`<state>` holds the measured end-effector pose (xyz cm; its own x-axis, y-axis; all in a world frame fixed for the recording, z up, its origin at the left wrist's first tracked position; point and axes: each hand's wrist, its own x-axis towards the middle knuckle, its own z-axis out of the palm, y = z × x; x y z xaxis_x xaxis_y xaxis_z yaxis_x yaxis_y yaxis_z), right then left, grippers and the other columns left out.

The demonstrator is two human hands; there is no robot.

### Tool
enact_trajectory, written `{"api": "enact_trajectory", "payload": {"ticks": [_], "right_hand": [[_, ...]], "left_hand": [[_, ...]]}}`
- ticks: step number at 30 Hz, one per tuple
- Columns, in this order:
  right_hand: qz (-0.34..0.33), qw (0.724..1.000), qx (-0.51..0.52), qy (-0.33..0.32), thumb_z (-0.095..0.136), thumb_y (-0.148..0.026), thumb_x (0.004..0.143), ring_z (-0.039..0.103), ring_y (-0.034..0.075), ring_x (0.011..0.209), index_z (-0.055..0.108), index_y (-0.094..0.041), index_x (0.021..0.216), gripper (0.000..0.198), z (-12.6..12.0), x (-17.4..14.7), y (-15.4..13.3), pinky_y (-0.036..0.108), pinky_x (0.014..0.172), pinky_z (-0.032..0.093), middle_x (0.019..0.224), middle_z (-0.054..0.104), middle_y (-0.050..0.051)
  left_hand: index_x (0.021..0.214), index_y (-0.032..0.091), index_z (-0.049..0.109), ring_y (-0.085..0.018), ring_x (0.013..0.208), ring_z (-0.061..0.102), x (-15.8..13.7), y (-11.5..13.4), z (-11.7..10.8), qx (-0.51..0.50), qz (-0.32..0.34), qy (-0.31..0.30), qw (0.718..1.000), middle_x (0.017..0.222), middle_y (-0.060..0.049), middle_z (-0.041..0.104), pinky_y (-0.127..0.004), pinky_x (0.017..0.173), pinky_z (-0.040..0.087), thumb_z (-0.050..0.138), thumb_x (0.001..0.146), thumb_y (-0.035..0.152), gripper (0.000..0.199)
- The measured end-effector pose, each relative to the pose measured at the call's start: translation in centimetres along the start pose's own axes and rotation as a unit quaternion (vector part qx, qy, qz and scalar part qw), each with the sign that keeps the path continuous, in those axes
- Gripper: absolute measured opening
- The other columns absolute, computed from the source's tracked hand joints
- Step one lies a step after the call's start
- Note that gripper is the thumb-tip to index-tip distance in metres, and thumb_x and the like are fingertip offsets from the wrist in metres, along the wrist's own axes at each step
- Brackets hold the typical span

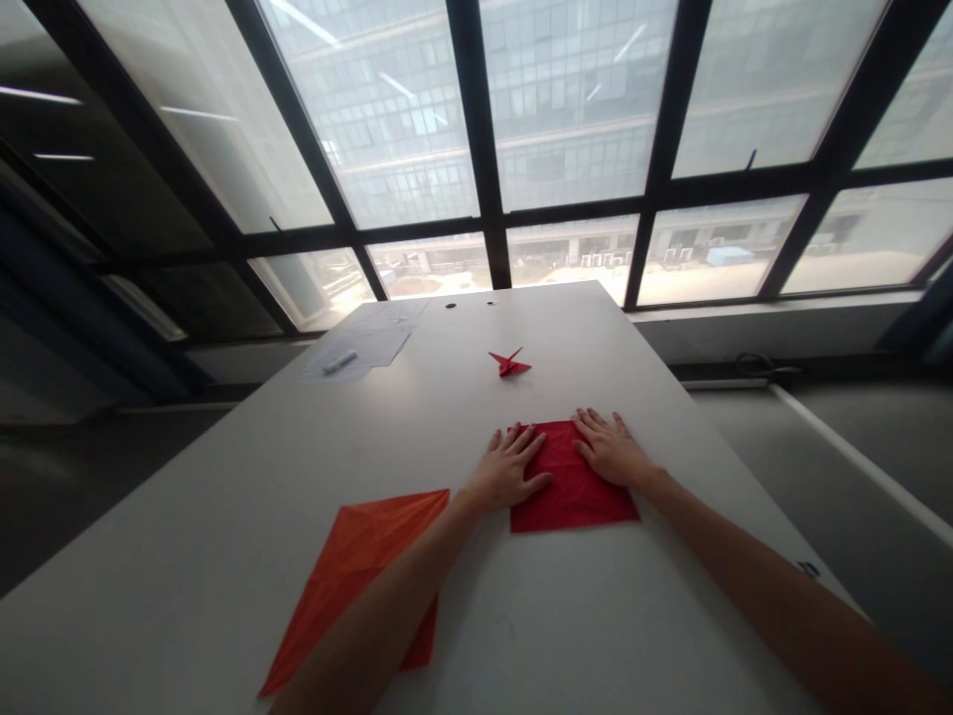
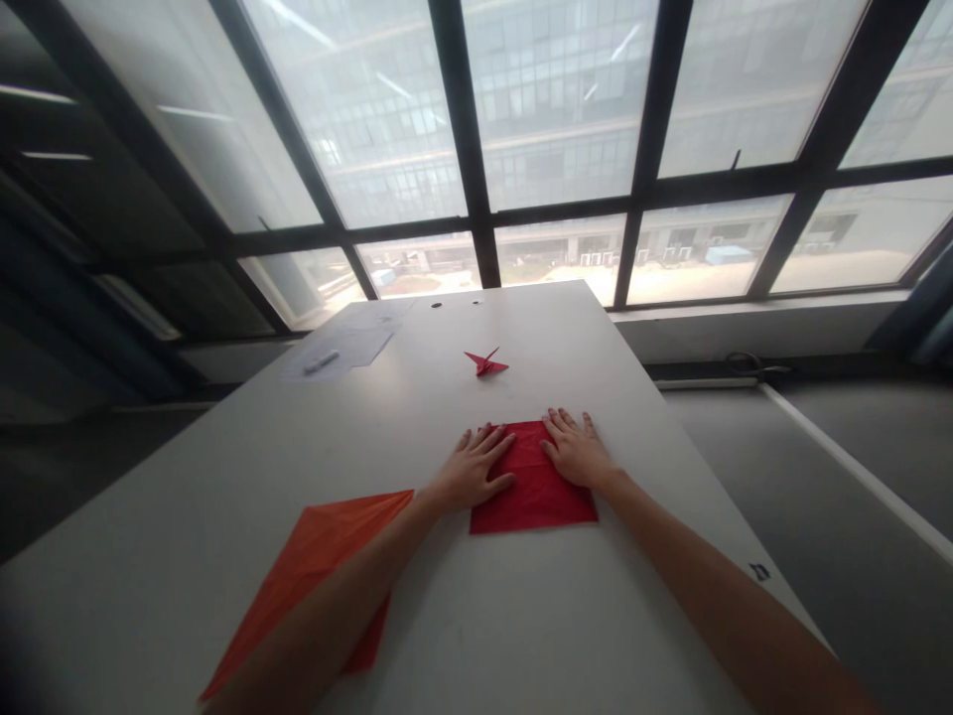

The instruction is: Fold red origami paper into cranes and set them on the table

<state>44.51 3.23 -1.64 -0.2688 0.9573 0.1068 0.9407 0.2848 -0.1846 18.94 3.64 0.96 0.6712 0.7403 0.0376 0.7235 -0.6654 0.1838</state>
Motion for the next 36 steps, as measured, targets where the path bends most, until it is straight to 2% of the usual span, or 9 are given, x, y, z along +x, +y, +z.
{"api": "enact_trajectory", "payload": {"ticks": [5,7,9,12,16,21,28,33,36], "right_hand": [[0.07,0.995,0.006,0.073,0.025,-0.033,0.101,0.026,0.028,0.147,0.037,-0.011,0.149,0.054,-0.8,0.2,1.5,0.061,0.117,0.013,0.157,0.032,0.014],[0.047,0.993,0.034,0.107,0.026,-0.031,0.101,0.025,0.026,0.147,0.039,-0.012,0.148,0.053,-1.5,0.4,1.2,0.056,0.118,0.017,0.157,0.032,0.013],[-0.005,0.99,0.072,0.119,0.029,-0.029,0.1,0.026,0.023,0.147,0.042,-0.014,0.147,0.051,-2.1,0.3,0.5,0.05,0.119,0.02,0.156,0.034,0.011],[-0.083,0.986,0.112,0.089,0.033,-0.027,0.099,0.029,0.021,0.146,0.045,-0.018,0.146,0.049,-2.2,-0.2,-0.9,0.046,0.119,0.023,0.155,0.038,0.009],[-0.138,0.983,0.117,0.027,0.044,-0.037,0.097,0.028,0.024,0.146,0.039,-0.021,0.149,0.054,-1.8,-1.3,-1.6,0.047,0.119,0.022,0.155,0.037,0.008],[-0.163,0.98,0.117,-0.017,0.052,-0.053,0.092,0.025,0.027,0.147,0.027,-0.022,0.154,0.073,-2.0,-1.8,-0.4,0.046,0.121,0.018,0.158,0.029,0.008],[-0.16,0.978,0.134,-0.013,0.056,-0.058,0.089,0.026,0.027,0.147,0.028,-0.021,0.154,0.08,-1.9,-1.5,0.4,0.045,0.122,0.018,0.159,0.027,0.008],[-0.134,0.979,0.152,0.014,0.058,-0.051,0.09,0.036,0.028,0.142,0.044,-0.024,0.147,0.065,-1.9,-1.4,0.4,0.048,0.12,0.024,0.151,0.043,0.008],[-0.133,0.978,0.159,0.031,0.06,-0.043,0.09,0.043,0.027,0.138,0.057,-0.026,0.137,0.05,-2.0,-1.4,0.5,0.047,0.118,0.027,0.145,0.052,0.006]], "left_hand": [[0.154,0.032,0.021,-0.033,0.149,0.013,0.0,0.0,-0.2,-0.012,0.0,0.014,1.0,0.161,-0.006,0.02,-0.057,0.12,0.01,0.038,0.09,0.071,0.078],[0.154,0.03,0.023,-0.032,0.15,0.012,0.0,0.0,-0.3,-0.016,0.005,0.035,0.999,0.162,-0.006,0.017,-0.056,0.12,0.008,0.04,0.09,0.069,0.077],[0.154,0.029,0.024,-0.029,0.15,0.012,-0.1,0.1,-0.5,-0.021,0.015,0.062,0.998,0.162,-0.007,0.016,-0.054,0.121,0.007,0.042,0.092,0.065,0.074],[0.154,0.028,0.023,-0.024,0.15,0.014,-0.2,0.1,-0.7,-0.033,0.04,0.074,0.996,0.16,-0.006,0.023,-0.049,0.123,0.007,0.044,0.094,0.058,0.07],[0.155,0.029,0.02,-0.027,0.15,0.011,-0.3,0.1,-0.7,-0.034,0.05,0.026,0.998,0.161,-0.005,0.022,-0.051,0.122,0.007,0.044,0.092,0.064,0.076],[0.156,0.03,0.016,-0.032,0.15,0.004,-0.2,0.0,-0.4,-0.022,0.027,-0.007,0.999,0.162,-0.005,0.013,-0.056,0.12,0.005,0.039,0.088,0.073,0.084],[0.156,0.023,0.018,-0.028,0.15,0.015,0.0,-0.8,-0.3,-0.035,0.011,0.002,0.999,0.161,-0.009,0.018,-0.047,0.122,0.011,0.049,0.082,0.076,0.096],[0.149,0.028,0.037,-0.024,0.144,0.033,0.1,-1.2,-0.7,-0.075,-0.008,0.049,0.996,0.154,-0.005,0.038,-0.043,0.121,0.021,0.058,0.087,0.059,0.072],[0.142,0.03,0.049,-0.025,0.141,0.038,0.2,-1.4,-0.7,-0.088,-0.005,0.062,0.994,0.15,-0.004,0.044,-0.044,0.119,0.024,0.06,0.089,0.052,0.058]]}}
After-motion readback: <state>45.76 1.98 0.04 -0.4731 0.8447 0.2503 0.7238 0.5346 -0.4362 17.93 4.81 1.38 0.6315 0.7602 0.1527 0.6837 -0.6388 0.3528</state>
